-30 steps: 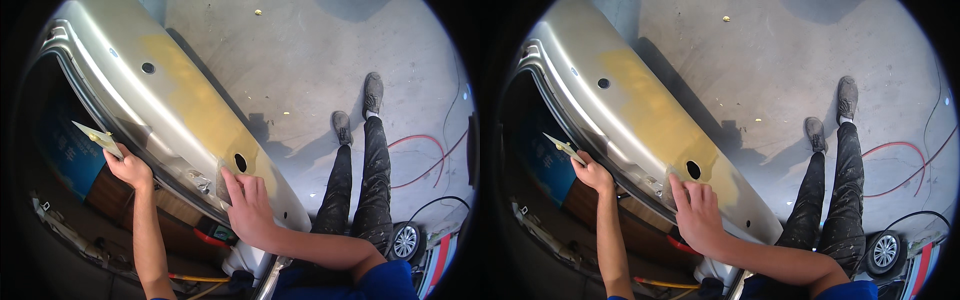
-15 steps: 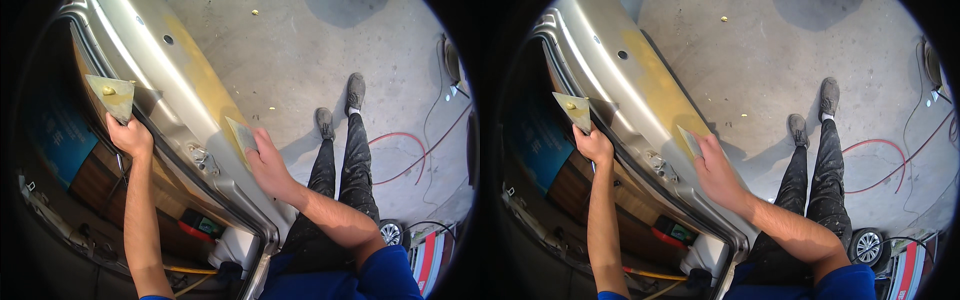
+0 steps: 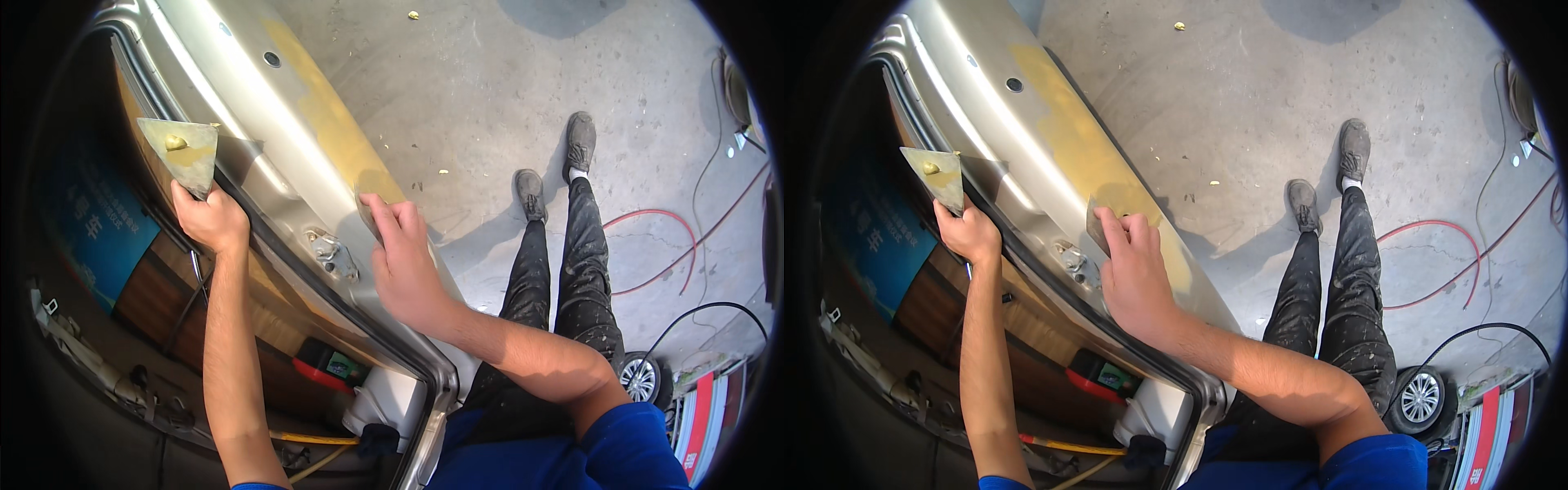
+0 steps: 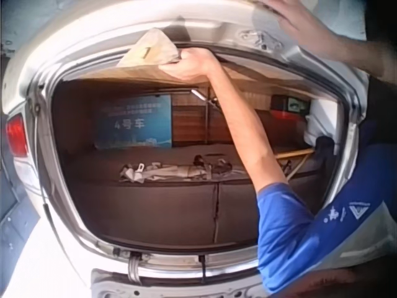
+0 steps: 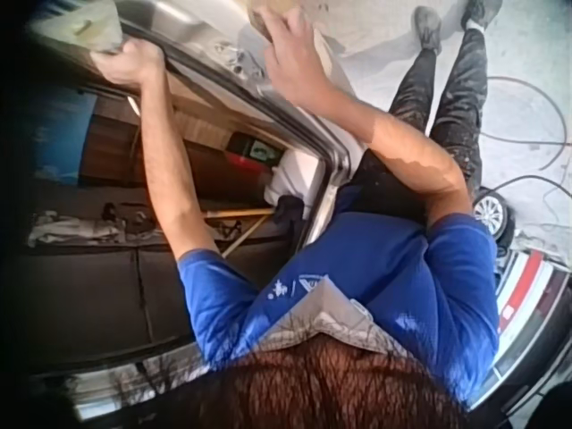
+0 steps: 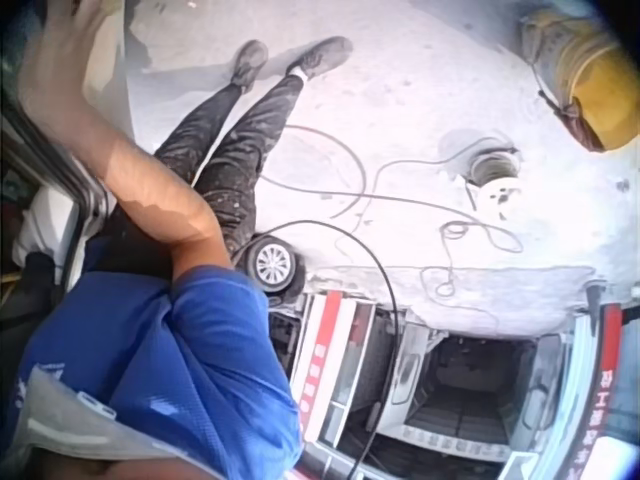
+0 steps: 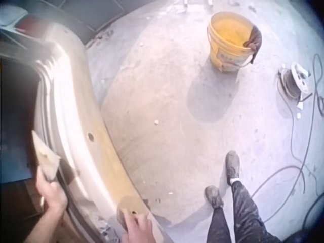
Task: The person mixes body filler on a metal scraper and applies it to the rear bumper of a silver car. They spread the filler evenly across the surface using the scraper, then scrape off excess material to smooth the application.
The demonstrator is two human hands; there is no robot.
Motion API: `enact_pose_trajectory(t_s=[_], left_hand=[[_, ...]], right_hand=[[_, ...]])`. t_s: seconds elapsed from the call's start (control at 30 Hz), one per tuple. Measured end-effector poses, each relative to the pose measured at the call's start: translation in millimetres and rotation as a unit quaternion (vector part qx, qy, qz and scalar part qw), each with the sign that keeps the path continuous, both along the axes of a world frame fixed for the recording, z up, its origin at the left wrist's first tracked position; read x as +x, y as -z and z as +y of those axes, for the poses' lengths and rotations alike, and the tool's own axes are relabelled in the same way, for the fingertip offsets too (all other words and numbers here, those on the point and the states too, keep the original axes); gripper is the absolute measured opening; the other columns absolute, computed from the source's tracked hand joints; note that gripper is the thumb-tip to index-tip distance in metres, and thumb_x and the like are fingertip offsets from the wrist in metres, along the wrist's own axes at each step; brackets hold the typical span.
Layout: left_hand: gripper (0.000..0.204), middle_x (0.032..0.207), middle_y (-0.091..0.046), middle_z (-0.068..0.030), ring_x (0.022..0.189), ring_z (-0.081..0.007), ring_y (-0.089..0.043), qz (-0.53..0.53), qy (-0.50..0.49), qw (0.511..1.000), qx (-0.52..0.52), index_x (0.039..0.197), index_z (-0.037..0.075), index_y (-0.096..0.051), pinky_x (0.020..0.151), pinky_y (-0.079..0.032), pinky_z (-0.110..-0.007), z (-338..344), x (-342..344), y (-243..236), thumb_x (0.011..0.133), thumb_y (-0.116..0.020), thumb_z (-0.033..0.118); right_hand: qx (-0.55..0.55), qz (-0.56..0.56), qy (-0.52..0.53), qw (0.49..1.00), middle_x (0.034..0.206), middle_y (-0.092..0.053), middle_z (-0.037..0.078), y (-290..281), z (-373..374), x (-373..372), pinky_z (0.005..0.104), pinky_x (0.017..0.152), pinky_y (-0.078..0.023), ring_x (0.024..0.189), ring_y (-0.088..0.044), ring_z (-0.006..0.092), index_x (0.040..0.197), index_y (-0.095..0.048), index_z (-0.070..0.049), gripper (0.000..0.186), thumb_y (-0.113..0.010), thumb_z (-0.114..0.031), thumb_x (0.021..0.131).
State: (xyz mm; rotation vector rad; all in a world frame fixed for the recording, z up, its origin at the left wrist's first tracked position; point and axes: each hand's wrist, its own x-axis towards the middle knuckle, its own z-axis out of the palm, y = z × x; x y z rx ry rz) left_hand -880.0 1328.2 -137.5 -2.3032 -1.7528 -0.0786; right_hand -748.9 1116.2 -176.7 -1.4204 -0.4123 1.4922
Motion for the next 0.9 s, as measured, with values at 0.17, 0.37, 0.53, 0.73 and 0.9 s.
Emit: enact_pose_trajectory(t_s=[0.17, 0.37, 0.53, 0.73, 0.9], left_hand=[[0.023, 0.094, -0.064, -0.0195, 0.087, -0.0396, -0.058, -0.004, -0.005, 1.000, -0.002, 0.104, 0.000, -0.057, 0.077, -0.045, -0.040, 0, -2, 0, 0.083, -0.054, 0.008], [0.021, 0.092, -0.063, -0.0191, 0.086, -0.0396, -0.058, -0.012, 0.000, 1.000, 0.001, 0.102, 0.001, -0.057, 0.076, -0.044, -0.040, 2, 0, 1, 0.082, -0.054, 0.007], [0.017, 0.084, -0.059, -0.0175, 0.080, -0.0392, -0.055, -0.029, 0.008, 1.000, 0.004, 0.092, 0.001, -0.054, 0.073, -0.043, -0.041, -4, 10, 1, 0.075, -0.052, 0.001], [0.017, 0.083, -0.059, -0.0172, 0.081, -0.0388, -0.055, -0.034, 0.012, 0.999, 0.003, 0.091, 0.001, -0.054, 0.073, -0.043, -0.041, -5, 13, 0, 0.074, -0.051, 0.001], [0.024, 0.094, -0.064, -0.0197, 0.088, -0.0400, -0.058, -0.005, -0.004, 1.000, -0.008, 0.106, 0.000, -0.057, 0.078, -0.045, -0.040, 0, -1, 0, 0.083, -0.054, 0.008]], right_hand=[[0.082, 0.038, -0.031, 0.995, 0.105, -0.041, 0.016, -6, -10, 5, 0.0398, 0.088, -0.038, 0.097, -0.042, 0.0321, 0.131, -0.040, -0.002, 0.058, -0.044, 0.011, 0.075], [-0.040, 0.155, 0.018, 0.987, 0.108, -0.042, 0.017, 42, -7, 23, 0.0355, 0.092, -0.037, 0.103, -0.044, 0.0300, 0.131, -0.040, 0.000, 0.049, -0.035, 0.002, 0.083], [-0.028, 0.185, -0.005, 0.982, 0.109, -0.043, 0.017, 57, 1, 16, 0.0356, 0.093, -0.037, 0.104, -0.045, 0.0297, 0.130, -0.040, 0.001, 0.048, -0.035, -0.001, 0.083], [-0.046, 0.156, -0.020, 0.986, 0.112, -0.044, 0.018, 40, 8, 12, 0.0340, 0.094, -0.036, 0.107, -0.046, 0.0299, 0.130, -0.041, 0.000, 0.047, -0.035, -0.003, 0.084], [0.000, 0.208, -0.005, 0.978, 0.115, -0.044, 0.018, 27, -3, 25, 0.0341, 0.095, -0.036, 0.108, -0.046, 0.0293, 0.130, -0.041, 0.000, 0.047, -0.035, -0.004, 0.084]])
